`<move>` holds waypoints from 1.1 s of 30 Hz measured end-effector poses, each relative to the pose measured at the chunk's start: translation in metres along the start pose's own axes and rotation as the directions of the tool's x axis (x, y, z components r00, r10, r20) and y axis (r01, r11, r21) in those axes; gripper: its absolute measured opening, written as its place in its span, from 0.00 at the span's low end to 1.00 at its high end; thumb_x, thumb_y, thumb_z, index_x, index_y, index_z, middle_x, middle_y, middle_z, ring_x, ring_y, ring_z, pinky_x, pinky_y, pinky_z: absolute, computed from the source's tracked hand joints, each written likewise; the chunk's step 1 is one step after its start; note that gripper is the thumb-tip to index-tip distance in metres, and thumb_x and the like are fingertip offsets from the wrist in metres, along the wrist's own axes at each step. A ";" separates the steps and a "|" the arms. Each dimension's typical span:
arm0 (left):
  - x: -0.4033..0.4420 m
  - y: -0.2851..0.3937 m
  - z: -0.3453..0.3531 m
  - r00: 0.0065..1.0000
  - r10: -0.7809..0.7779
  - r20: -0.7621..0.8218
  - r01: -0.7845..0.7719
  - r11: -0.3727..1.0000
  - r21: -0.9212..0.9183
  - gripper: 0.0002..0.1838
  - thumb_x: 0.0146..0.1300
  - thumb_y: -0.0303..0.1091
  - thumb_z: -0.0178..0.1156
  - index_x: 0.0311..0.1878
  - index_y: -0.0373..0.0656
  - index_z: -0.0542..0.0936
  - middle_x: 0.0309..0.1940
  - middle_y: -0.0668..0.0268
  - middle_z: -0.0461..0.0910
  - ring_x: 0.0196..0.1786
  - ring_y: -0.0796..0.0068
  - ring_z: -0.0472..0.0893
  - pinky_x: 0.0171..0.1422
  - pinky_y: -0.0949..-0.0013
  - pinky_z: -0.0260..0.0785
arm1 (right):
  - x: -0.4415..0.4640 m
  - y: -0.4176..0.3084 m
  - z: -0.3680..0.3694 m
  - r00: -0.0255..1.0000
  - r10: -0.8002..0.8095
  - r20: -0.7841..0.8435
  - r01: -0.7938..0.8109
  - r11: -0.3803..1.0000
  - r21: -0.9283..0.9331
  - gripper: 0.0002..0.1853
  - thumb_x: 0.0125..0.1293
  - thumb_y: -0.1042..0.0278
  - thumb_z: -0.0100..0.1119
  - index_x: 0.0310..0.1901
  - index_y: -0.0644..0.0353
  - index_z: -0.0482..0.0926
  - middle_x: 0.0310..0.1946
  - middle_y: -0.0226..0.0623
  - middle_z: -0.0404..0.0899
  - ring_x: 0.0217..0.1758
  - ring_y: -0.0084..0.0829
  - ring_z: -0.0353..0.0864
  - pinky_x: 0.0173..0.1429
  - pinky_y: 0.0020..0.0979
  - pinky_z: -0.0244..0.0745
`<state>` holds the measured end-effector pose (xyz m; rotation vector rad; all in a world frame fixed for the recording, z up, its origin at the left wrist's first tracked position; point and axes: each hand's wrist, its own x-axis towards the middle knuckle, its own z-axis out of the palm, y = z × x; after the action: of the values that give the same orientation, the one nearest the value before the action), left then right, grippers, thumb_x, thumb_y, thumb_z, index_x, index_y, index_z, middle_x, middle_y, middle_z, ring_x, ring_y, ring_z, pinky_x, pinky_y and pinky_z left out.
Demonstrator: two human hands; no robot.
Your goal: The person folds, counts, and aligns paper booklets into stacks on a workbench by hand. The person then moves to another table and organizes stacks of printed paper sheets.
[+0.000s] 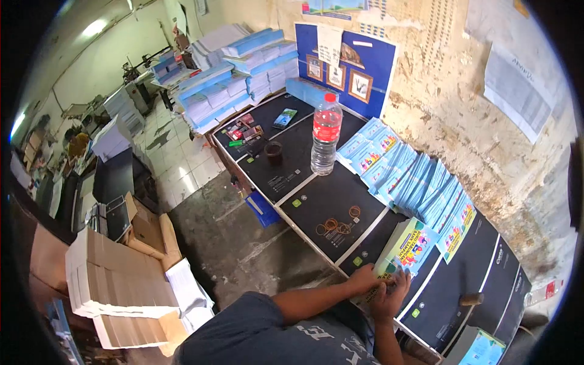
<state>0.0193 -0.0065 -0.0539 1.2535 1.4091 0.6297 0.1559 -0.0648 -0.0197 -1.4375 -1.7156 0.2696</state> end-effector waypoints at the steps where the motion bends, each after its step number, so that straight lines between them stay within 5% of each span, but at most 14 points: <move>1: -0.002 0.005 -0.002 1.000 -0.009 -0.006 0.009 1.000 0.014 0.48 0.47 0.67 0.77 0.56 0.31 0.78 0.52 0.46 0.84 0.55 0.50 0.85 0.59 0.56 0.76 | 0.001 -0.001 -0.002 1.000 0.027 -0.007 -0.027 0.999 0.039 0.33 0.74 0.50 0.57 0.70 0.68 0.65 0.71 0.60 0.65 0.78 0.59 0.59 0.81 0.53 0.51; 3: -0.008 0.017 -0.007 1.000 -0.017 -0.025 0.017 1.000 0.011 0.47 0.47 0.68 0.76 0.55 0.31 0.79 0.51 0.46 0.84 0.54 0.48 0.85 0.59 0.55 0.76 | 0.004 -0.001 -0.006 0.999 0.037 0.000 -0.037 0.996 0.078 0.32 0.75 0.52 0.56 0.70 0.68 0.65 0.71 0.59 0.65 0.78 0.55 0.61 0.81 0.50 0.52; 5: -0.016 0.027 -0.012 0.999 -0.036 0.009 0.036 0.998 0.047 0.47 0.47 0.69 0.75 0.55 0.33 0.82 0.50 0.47 0.85 0.53 0.49 0.86 0.58 0.56 0.76 | 0.005 0.004 -0.011 0.968 0.243 -0.054 -0.186 0.851 0.491 0.28 0.78 0.57 0.53 0.70 0.69 0.64 0.69 0.55 0.66 0.75 0.47 0.64 0.79 0.46 0.54; 6: -0.017 0.026 -0.012 0.999 -0.035 -0.001 0.035 0.999 0.039 0.47 0.47 0.69 0.75 0.55 0.33 0.82 0.50 0.47 0.85 0.53 0.49 0.86 0.58 0.56 0.76 | 0.007 0.015 -0.015 0.971 0.233 -0.048 -0.180 0.852 0.491 0.28 0.78 0.57 0.53 0.70 0.69 0.64 0.69 0.55 0.66 0.75 0.47 0.64 0.79 0.46 0.54; 8: -0.013 0.018 -0.011 0.997 0.049 0.061 -0.043 0.995 -0.094 0.44 0.47 0.65 0.78 0.54 0.32 0.82 0.47 0.50 0.87 0.51 0.56 0.87 0.56 0.59 0.77 | 0.008 0.048 -0.029 0.908 0.366 -0.204 -0.257 0.872 0.417 0.24 0.80 0.60 0.51 0.68 0.69 0.66 0.66 0.49 0.70 0.71 0.41 0.67 0.77 0.41 0.57; 12: -0.022 0.025 -0.014 0.990 0.104 0.100 -0.079 0.971 -0.224 0.37 0.54 0.58 0.77 0.52 0.32 0.84 0.45 0.54 0.88 0.47 0.64 0.88 0.54 0.64 0.78 | -0.008 0.100 -0.052 0.889 0.409 -0.207 -0.353 0.898 0.261 0.25 0.80 0.59 0.51 0.68 0.70 0.66 0.63 0.50 0.71 0.67 0.42 0.69 0.75 0.40 0.60; 13: -0.014 0.011 -0.007 0.980 0.184 0.073 -0.171 0.972 -0.160 0.33 0.58 0.64 0.71 0.53 0.45 0.87 0.46 0.52 0.88 0.52 0.55 0.87 0.57 0.57 0.76 | -0.012 0.106 -0.052 0.905 0.383 -0.187 -0.320 0.900 0.297 0.25 0.80 0.58 0.52 0.67 0.70 0.66 0.63 0.51 0.71 0.67 0.43 0.70 0.74 0.41 0.61; 15: -0.005 0.003 -0.004 0.980 0.177 0.095 -0.161 0.975 -0.152 0.33 0.57 0.64 0.71 0.53 0.45 0.87 0.46 0.52 0.88 0.51 0.56 0.87 0.57 0.57 0.76 | -0.018 0.105 -0.047 0.915 0.365 -0.171 -0.294 0.894 0.340 0.25 0.79 0.58 0.53 0.66 0.71 0.67 0.62 0.51 0.72 0.66 0.43 0.71 0.73 0.42 0.63; 17: -0.004 0.004 -0.001 0.977 0.178 0.118 -0.160 0.976 -0.147 0.33 0.57 0.64 0.71 0.54 0.45 0.87 0.46 0.52 0.88 0.51 0.56 0.87 0.58 0.57 0.76 | -0.014 0.089 -0.046 0.954 0.219 -0.206 -0.227 0.974 -0.020 0.26 0.78 0.58 0.55 0.66 0.71 0.67 0.60 0.53 0.73 0.65 0.45 0.72 0.72 0.43 0.65; 21: -0.004 0.001 0.000 0.989 0.122 0.088 -0.105 0.978 -0.181 0.35 0.56 0.64 0.72 0.54 0.42 0.86 0.46 0.51 0.87 0.51 0.55 0.87 0.57 0.58 0.76 | -0.011 0.090 -0.045 0.921 0.301 -0.248 -0.276 0.952 0.130 0.26 0.77 0.57 0.58 0.64 0.71 0.68 0.59 0.54 0.74 0.64 0.47 0.74 0.71 0.44 0.66; 29: -0.005 0.000 0.001 0.994 0.095 0.053 -0.084 0.980 -0.179 0.35 0.56 0.61 0.74 0.53 0.38 0.86 0.46 0.52 0.87 0.50 0.59 0.87 0.57 0.59 0.77 | -0.011 0.095 -0.045 0.940 0.278 -0.197 -0.301 0.949 -0.097 0.25 0.72 0.59 0.61 0.61 0.71 0.71 0.54 0.57 0.76 0.59 0.57 0.75 0.66 0.49 0.68; 31: -0.011 0.011 -0.004 0.988 0.059 0.142 -0.010 0.946 -0.324 0.33 0.58 0.57 0.75 0.54 0.37 0.85 0.44 0.58 0.88 0.46 0.69 0.87 0.54 0.65 0.77 | -0.012 0.094 -0.044 0.952 0.254 -0.173 -0.282 0.946 -0.162 0.25 0.72 0.59 0.61 0.60 0.71 0.72 0.53 0.57 0.76 0.58 0.58 0.75 0.65 0.49 0.68; 33: -0.031 0.038 -0.019 0.990 0.055 0.131 -0.017 0.962 -0.273 0.35 0.56 0.58 0.76 0.54 0.36 0.85 0.45 0.57 0.88 0.47 0.68 0.87 0.55 0.65 0.77 | -0.008 0.089 -0.046 0.960 0.235 -0.150 -0.266 0.933 -0.243 0.24 0.72 0.57 0.61 0.58 0.70 0.73 0.51 0.57 0.76 0.57 0.58 0.74 0.63 0.51 0.68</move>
<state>0.0099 -0.0186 -0.0032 1.0843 1.1448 0.7214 0.2505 -0.0596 -0.0529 -1.8339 -1.5113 0.0927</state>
